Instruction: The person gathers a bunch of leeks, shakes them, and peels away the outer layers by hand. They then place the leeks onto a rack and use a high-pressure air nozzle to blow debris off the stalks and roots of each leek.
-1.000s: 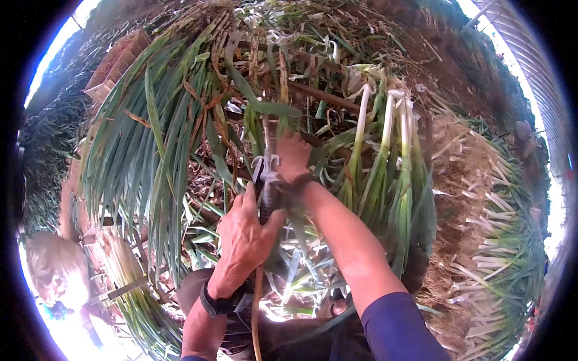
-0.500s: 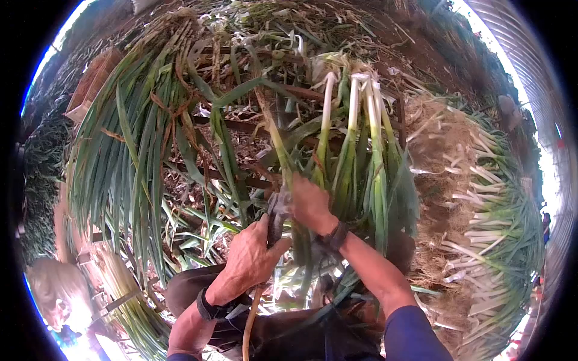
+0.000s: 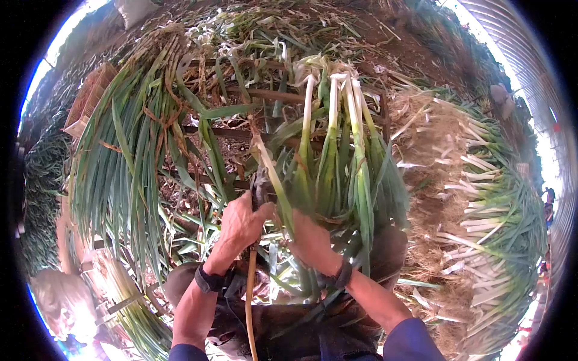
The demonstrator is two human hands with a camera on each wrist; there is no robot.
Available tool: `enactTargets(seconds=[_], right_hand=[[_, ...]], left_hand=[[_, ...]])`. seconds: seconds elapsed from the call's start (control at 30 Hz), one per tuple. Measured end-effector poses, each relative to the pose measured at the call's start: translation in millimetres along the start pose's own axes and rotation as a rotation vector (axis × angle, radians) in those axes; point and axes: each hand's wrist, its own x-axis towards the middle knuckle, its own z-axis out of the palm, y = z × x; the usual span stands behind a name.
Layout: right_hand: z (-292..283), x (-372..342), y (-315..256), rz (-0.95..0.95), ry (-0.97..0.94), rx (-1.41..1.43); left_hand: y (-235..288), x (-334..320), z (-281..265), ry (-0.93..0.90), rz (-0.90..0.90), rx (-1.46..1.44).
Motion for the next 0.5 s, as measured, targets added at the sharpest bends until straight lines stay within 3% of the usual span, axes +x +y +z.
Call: enactTargets(seconds=[0.13, 0.4, 0.47, 0.5], right_hand=[[11, -12, 7, -0.042, 0.019, -0.083], [13, -24, 17, -0.075, 0.025, -0.096], [12, -24, 15, -0.057, 0.018, -0.126], [12, -24, 13, -0.022, -0.011, -0.165]], left_hand=[[4, 13, -3, 0.039, -0.013, 0.034], [11, 23, -9, -0.075, -0.017, 0.078], [10, 25, -6, 0.102, 0.062, 0.182], [10, 27, -6, 0.103, 0.063, 0.182]])
